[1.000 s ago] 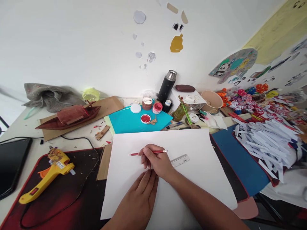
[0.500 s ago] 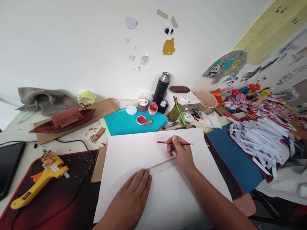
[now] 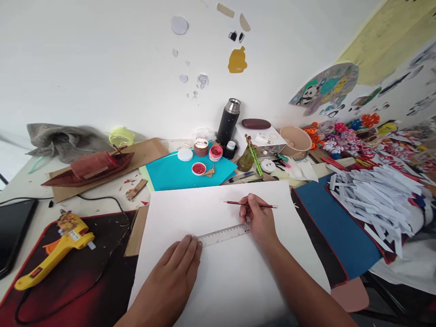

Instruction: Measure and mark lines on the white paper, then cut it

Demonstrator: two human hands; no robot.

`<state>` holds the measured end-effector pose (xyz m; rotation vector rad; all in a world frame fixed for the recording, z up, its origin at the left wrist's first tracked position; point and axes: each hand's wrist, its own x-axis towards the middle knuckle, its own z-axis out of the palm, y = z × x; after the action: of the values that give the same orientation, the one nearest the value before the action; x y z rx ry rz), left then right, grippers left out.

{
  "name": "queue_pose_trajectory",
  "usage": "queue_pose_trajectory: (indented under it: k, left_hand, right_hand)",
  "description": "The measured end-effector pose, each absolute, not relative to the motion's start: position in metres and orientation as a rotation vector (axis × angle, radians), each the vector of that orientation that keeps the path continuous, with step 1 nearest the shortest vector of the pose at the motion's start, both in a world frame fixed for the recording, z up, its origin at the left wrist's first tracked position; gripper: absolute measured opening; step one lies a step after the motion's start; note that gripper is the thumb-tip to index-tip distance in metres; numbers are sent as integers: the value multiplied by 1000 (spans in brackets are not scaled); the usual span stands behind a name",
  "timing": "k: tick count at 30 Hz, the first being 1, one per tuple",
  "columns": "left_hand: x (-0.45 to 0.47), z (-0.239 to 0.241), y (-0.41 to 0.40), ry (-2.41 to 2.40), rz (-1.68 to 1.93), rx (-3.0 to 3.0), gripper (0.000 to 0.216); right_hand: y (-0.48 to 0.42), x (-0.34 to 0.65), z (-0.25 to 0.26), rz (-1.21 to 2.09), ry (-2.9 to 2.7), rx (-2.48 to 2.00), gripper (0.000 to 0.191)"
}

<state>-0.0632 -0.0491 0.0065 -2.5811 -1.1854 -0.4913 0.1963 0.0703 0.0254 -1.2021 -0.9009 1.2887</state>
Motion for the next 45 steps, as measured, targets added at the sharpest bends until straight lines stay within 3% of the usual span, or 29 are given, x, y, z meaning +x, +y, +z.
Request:
queue_pose_trajectory:
  k: [9, 45]
  left_hand:
    - [-42, 15, -52, -1231, -505, -2543, 37]
    - [-122, 16, -44, -1338, -418, -2405, 48]
  right_hand:
    - [65, 191, 32, 1311, -896, -1219, 58]
    - [55, 153, 36, 1464, -996, -1177, 54]
